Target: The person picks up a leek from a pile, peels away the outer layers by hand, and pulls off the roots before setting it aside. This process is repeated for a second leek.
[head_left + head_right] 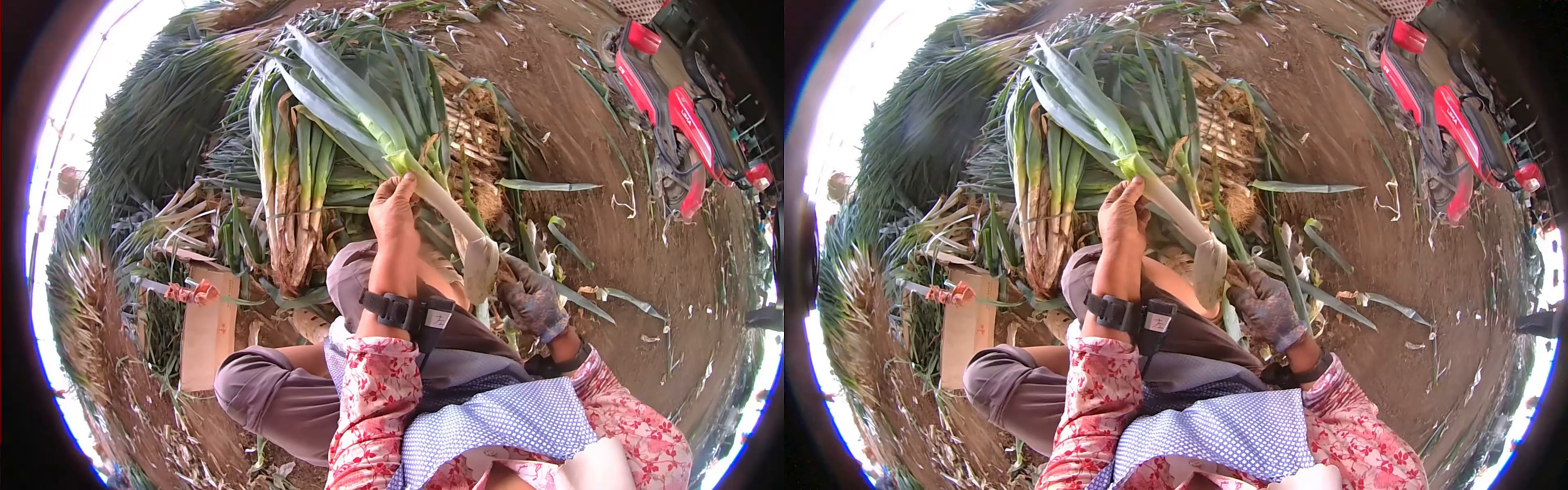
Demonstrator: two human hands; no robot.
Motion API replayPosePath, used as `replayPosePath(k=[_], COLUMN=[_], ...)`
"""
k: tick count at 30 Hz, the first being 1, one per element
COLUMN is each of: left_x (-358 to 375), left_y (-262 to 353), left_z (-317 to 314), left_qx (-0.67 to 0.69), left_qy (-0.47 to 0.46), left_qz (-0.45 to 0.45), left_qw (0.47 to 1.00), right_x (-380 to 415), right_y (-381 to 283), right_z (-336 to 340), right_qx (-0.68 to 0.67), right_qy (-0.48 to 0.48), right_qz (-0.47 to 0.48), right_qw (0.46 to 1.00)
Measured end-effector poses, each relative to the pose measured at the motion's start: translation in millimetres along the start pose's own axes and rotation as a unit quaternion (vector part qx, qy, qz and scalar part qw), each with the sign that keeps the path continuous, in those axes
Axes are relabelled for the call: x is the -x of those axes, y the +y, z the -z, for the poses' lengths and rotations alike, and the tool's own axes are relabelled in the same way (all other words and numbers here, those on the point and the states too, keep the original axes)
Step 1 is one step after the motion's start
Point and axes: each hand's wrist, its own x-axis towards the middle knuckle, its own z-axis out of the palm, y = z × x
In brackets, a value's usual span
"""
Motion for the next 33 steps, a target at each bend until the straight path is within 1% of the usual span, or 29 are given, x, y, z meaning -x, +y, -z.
replayPosePath(k=[1,2,4,5,6,7,8,9,10,11,13,14,15,16,17,18,20,21,22,23,24,25,26,27,28,29,31,32,33], left_x=[0,0,15,24,37,41,44,50,55,56,56,59,61,63,64,66,60,54,39,25,22,21,18,17,17,18,20,20,16], left_y=[-3,-7,-5,-3,-1,-4,-4,1,1,1,3,5,5,5,4,4,14,19,14,6,5,3,1,4,5,5,6,7,5], left_z=[0,-2,-13,-20,-22,-23,-22,-24,-25,-25,-24,-25,-27,-29,-31,-31,-26,-23,-17,-14,-19,-24,-26,-26,-27,-29,-29,-29,-24], left_qx=[-0.018,-0.062,-0.150,-0.190,-0.232,-0.171,-0.143,-0.113,-0.119,-0.133,-0.160,-0.140,-0.163,-0.185,-0.208,-0.174,-0.054,0.005,0.042,0.077,0.071,0.065,0.103,0.102,0.134,0.165,0.176,0.182,0.183], left_qy=[0.004,-0.007,-0.118,-0.175,-0.242,-0.324,-0.403,-0.475,-0.488,-0.511,-0.552,-0.562,-0.578,-0.594,-0.610,-0.601,-0.538,-0.501,-0.414,-0.320,-0.222,-0.121,-0.178,-0.187,-0.201,-0.214,-0.172,-0.152,-0.158], left_qz=[-0.035,-0.128,-0.253,-0.314,-0.261,-0.121,-0.017,0.088,0.079,0.103,0.148,0.186,0.175,0.164,0.154,0.178,0.172,0.168,0.096,0.022,0.001,-0.022,-0.002,0.055,0.069,0.085,0.081,0.077,0.071], left_qw=[0.999,0.990,0.948,0.914,0.905,0.923,0.904,0.868,0.861,0.843,0.805,0.794,0.780,0.765,0.749,0.760,0.823,0.849,0.904,0.944,0.972,0.990,0.979,0.976,0.968,0.959,0.966,0.968,0.968], right_x=[0,-1,-10,-13,-19,-25,-34,-46,-58,-63,-62,-60,-60,-59,-58,-57,-66,-71,-75,-70,-62,-56,-51,-48,-49,-48,-50,-56,-61], right_y=[-2,-5,6,12,2,-5,1,14,24,32,23,16,13,11,10,9,18,16,9,-1,-8,-11,-13,-14,-3,0,1,-2,-5], right_z=[-3,-8,-9,-6,-10,-10,-6,0,6,12,13,12,10,10,9,8,6,4,1,0,-4,-4,-4,-6,-9,-11,-17,-20,-22], right_qx=[0.019,0.038,0.090,0.093,0.096,0.099,0.164,0.234,0.303,0.298,0.098,-0.015,-0.128,-0.241,-0.350,-0.454,-0.320,-0.240,-0.157,-0.251,-0.277,-0.250,-0.224,-0.197,-0.328,-0.324,-0.313,-0.297,-0.137], right_qy=[0.015,0.030,0.058,0.058,0.059,0.062,0.075,0.084,0.092,0.093,0.046,0.011,-0.032,-0.075,-0.116,-0.154,-0.108,-0.066,-0.023,-0.030,-0.015,-0.016,-0.019,-0.022,-0.051,-0.053,-0.057,-0.057,0.001], right_qz=[-0.004,-0.008,0.007,0.020,0.033,0.045,0.072,0.101,0.130,0.139,0.116,0.099,0.085,0.070,0.055,0.040,0.126,0.140,0.147,0.075,0.039,0.018,-0.002,-0.021,-0.054,-0.042,-0.018,-0.054,0.055], right_qw=[1.000,0.999,0.994,0.994,0.993,0.992,0.981,0.963,0.940,0.940,0.987,0.995,0.988,0.965,0.928,0.877,0.933,0.958,0.976,0.965,0.960,0.968,0.974,0.980,0.942,0.944,0.948,0.952,0.989])
